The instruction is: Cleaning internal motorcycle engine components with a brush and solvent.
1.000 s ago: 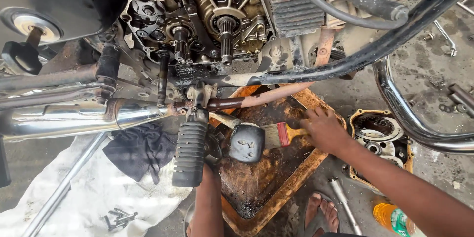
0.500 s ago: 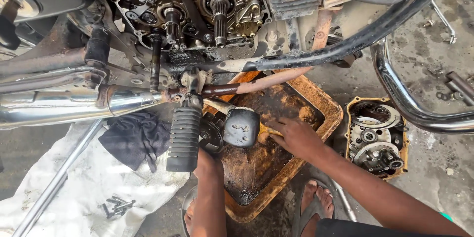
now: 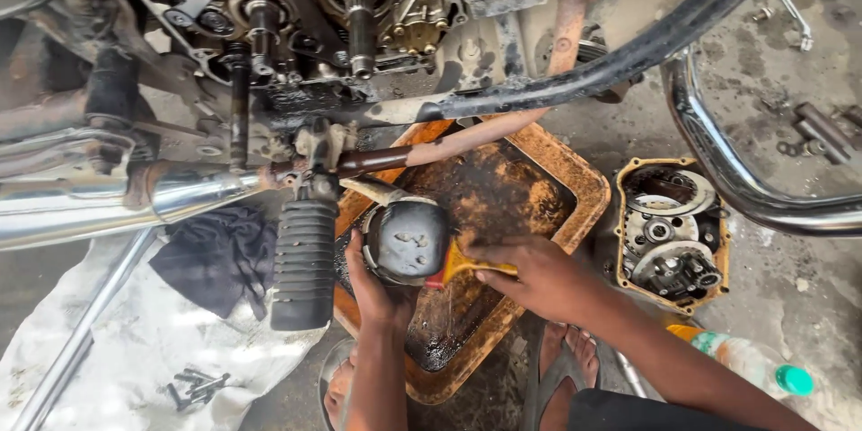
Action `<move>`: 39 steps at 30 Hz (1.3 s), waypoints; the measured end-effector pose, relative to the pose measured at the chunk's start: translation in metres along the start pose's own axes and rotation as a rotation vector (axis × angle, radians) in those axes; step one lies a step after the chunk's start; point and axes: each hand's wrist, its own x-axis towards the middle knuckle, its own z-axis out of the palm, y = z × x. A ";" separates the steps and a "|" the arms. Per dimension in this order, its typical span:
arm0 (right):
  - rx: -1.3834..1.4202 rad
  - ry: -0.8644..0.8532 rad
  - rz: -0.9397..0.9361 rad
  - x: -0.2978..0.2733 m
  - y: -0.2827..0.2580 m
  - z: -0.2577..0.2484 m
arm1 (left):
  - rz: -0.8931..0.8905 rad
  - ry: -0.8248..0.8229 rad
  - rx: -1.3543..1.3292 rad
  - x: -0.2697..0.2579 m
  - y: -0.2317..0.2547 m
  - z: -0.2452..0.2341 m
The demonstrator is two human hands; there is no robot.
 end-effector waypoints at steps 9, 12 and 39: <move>0.044 -0.028 -0.136 0.010 -0.001 0.023 | -0.088 -0.117 0.090 0.011 0.002 -0.006; 0.070 0.188 -0.215 0.015 0.007 0.037 | -0.126 -0.104 0.092 0.015 -0.002 -0.001; 0.218 -0.084 0.077 0.008 0.056 0.018 | 0.072 -0.068 0.295 0.057 -0.009 -0.050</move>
